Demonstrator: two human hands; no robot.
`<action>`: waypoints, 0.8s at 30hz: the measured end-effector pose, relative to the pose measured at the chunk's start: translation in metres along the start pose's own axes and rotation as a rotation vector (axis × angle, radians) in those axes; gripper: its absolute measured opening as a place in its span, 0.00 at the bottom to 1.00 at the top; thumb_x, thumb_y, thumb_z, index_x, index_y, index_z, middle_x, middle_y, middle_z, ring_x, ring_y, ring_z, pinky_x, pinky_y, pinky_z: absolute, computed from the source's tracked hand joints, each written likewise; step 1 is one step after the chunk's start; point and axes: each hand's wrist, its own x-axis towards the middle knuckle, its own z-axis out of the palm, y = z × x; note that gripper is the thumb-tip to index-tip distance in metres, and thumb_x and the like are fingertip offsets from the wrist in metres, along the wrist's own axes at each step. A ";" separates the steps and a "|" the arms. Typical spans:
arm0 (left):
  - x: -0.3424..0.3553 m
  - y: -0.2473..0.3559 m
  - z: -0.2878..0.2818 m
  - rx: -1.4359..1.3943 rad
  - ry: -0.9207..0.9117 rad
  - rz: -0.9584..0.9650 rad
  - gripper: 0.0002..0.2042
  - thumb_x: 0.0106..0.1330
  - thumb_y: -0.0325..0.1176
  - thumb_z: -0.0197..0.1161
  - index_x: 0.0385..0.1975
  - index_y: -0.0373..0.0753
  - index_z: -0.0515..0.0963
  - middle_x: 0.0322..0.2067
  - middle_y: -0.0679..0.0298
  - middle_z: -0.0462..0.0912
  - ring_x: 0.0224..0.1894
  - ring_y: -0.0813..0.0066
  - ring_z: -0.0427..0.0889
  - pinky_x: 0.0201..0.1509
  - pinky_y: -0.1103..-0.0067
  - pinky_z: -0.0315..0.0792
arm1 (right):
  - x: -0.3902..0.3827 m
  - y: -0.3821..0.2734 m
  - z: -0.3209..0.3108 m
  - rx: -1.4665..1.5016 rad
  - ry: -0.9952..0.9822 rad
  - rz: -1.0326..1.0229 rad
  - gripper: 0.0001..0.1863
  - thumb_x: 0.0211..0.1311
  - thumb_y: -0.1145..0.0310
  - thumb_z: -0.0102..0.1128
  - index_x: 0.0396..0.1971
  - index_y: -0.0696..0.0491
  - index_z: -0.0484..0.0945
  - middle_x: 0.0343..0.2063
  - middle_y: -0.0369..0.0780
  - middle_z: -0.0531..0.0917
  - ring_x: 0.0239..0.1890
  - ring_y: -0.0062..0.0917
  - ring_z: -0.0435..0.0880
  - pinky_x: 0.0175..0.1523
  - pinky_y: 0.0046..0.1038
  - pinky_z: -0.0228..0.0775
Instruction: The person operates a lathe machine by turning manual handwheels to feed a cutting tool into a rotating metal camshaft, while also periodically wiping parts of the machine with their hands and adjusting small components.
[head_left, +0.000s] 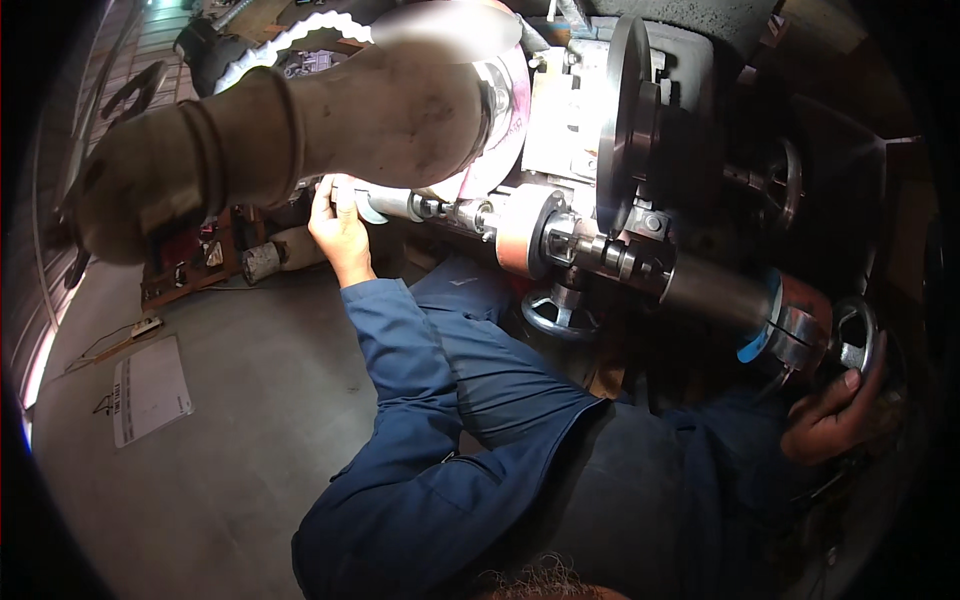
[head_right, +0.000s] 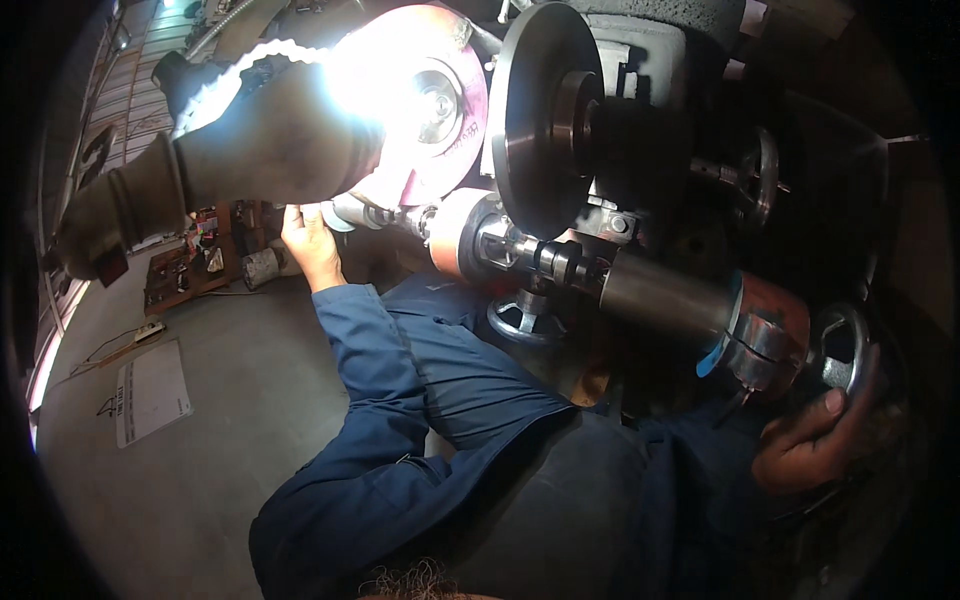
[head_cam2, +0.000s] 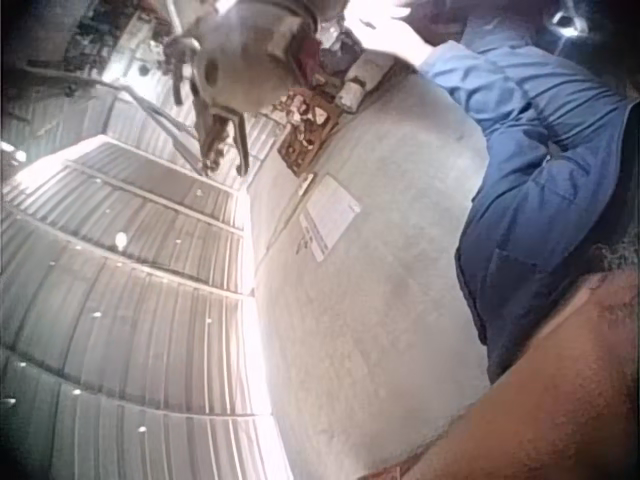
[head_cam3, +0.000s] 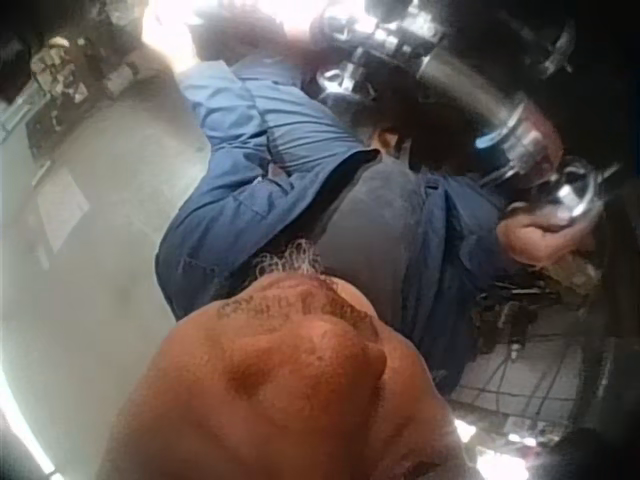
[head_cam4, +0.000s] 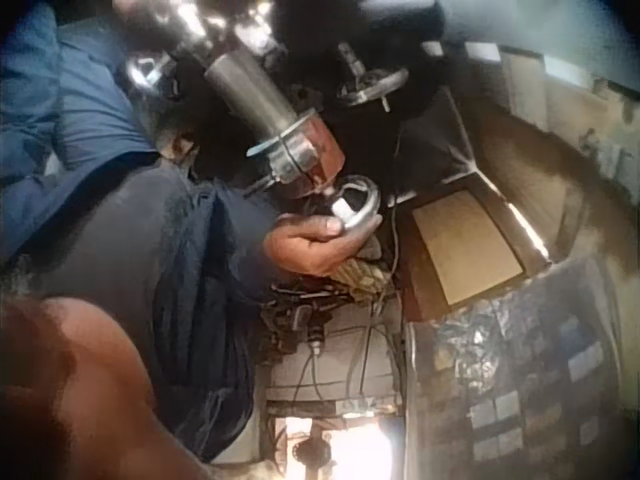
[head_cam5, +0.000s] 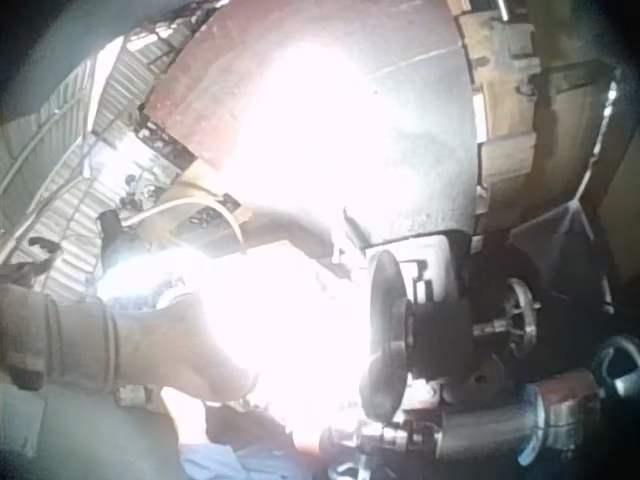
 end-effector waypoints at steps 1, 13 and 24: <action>0.000 -0.001 0.000 0.004 -0.003 -0.003 0.10 0.68 0.28 0.63 0.43 0.27 0.78 0.36 0.68 0.79 0.38 0.81 0.76 0.46 0.84 0.71 | 0.000 -0.002 0.000 0.012 0.012 0.012 0.21 0.77 0.67 0.36 0.56 0.65 0.73 0.49 0.52 0.81 0.50 0.36 0.82 0.55 0.33 0.72; -0.003 -0.011 -0.014 0.011 0.068 0.016 0.09 0.68 0.27 0.60 0.42 0.27 0.75 0.38 0.65 0.79 0.39 0.79 0.76 0.47 0.82 0.72 | -0.005 -0.010 0.008 0.029 0.079 0.033 0.23 0.77 0.65 0.36 0.58 0.67 0.70 0.50 0.53 0.80 0.50 0.37 0.82 0.54 0.31 0.73; 0.000 -0.019 -0.015 0.046 0.046 -0.029 0.09 0.68 0.24 0.60 0.43 0.25 0.77 0.41 0.59 0.82 0.42 0.75 0.80 0.50 0.78 0.75 | -0.014 -0.003 0.004 0.080 0.046 0.132 0.25 0.78 0.62 0.36 0.59 0.68 0.68 0.53 0.54 0.77 0.54 0.37 0.80 0.58 0.31 0.71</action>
